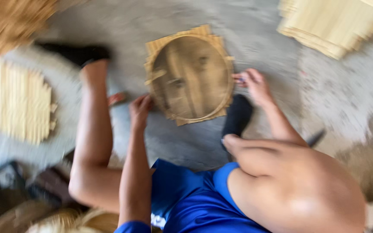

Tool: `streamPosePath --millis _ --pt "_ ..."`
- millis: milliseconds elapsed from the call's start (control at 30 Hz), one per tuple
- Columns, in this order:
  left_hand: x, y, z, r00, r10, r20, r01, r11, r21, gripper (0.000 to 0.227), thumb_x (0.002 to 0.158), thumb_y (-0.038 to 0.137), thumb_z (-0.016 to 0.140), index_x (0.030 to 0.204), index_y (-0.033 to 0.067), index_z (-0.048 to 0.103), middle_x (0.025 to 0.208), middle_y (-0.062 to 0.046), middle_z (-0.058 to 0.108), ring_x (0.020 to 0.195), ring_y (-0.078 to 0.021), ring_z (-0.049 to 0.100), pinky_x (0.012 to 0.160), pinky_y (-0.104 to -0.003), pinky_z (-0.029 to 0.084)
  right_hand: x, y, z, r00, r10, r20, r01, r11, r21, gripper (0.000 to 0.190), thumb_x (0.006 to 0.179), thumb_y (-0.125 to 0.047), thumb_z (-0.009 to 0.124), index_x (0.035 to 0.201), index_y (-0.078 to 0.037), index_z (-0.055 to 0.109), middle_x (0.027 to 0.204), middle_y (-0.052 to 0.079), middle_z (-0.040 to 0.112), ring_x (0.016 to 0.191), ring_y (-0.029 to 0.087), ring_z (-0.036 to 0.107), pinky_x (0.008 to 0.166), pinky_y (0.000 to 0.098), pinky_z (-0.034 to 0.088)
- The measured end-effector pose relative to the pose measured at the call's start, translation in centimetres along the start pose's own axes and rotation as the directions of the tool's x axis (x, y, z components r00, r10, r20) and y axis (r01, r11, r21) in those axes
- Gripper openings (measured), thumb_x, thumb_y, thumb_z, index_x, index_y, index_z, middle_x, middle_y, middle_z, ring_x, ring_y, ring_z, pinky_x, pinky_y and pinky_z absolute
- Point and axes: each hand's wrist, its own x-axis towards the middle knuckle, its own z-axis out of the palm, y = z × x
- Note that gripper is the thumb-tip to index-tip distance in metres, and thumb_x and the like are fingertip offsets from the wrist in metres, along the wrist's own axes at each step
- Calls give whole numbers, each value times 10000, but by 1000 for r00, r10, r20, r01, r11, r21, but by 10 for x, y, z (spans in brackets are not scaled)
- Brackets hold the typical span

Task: The person sits on the floor and repeatedly places a circular wooden frame onto a rectangular woven bamboo mat, then lifts the frame to inspect the mat. The person handles the frame and mat by hand throughout the clip.

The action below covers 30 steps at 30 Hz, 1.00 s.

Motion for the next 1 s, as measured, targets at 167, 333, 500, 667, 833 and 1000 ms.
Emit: streamPosePath --millis 167,333,500,667,833,1000 --pt "4 3 4 997 -51 -53 56 994 99 300 990 239 699 1006 -50 776 723 12 610 631 -85 466 535 -301 369 6 6 -7 1000 18 4 -18 999 -27 192 1140 -199 493 1139 -31 586 1214 166 719 1004 181 705 828 275 568" --pt "10 21 9 987 144 -68 -110 925 363 234 914 228 740 994 10 763 779 -145 742 658 -117 671 623 -347 524 6 12 -18 1000 6 16 -6 1000 -2 171 1163 -194 512 1173 -37 578 1246 179 703 991 179 692 846 292 579" --pt "9 29 13 995 30 -91 8 922 388 226 885 248 762 986 47 789 744 -154 729 636 -202 665 634 -369 519 5 14 -22 1000 24 13 -24 1000 -17 147 1163 -191 515 1144 -59 577 1232 184 701 966 174 693 827 292 577" --pt "12 26 14 991 82 -110 -33 921 388 195 848 242 766 953 82 802 800 -113 763 703 -225 735 659 -377 549 5 14 -21 999 50 1 -50 999 -12 141 1152 -196 518 1135 -73 585 1234 174 702 952 165 691 824 288 575" --pt "16 21 18 992 68 -102 -19 906 423 189 854 258 762 940 95 802 803 -106 764 713 -250 735 672 -404 549 10 9 -23 998 62 7 -62 998 21 152 1155 -202 520 1123 -68 585 1248 177 707 953 169 692 825 292 574" --pt "15 18 19 989 89 -121 -30 906 422 184 846 252 769 935 94 801 803 -113 758 715 -259 735 670 -407 551 8 8 -23 997 72 12 -73 997 32 154 1149 -207 521 1127 -71 589 1238 175 707 956 178 701 822 290 577"
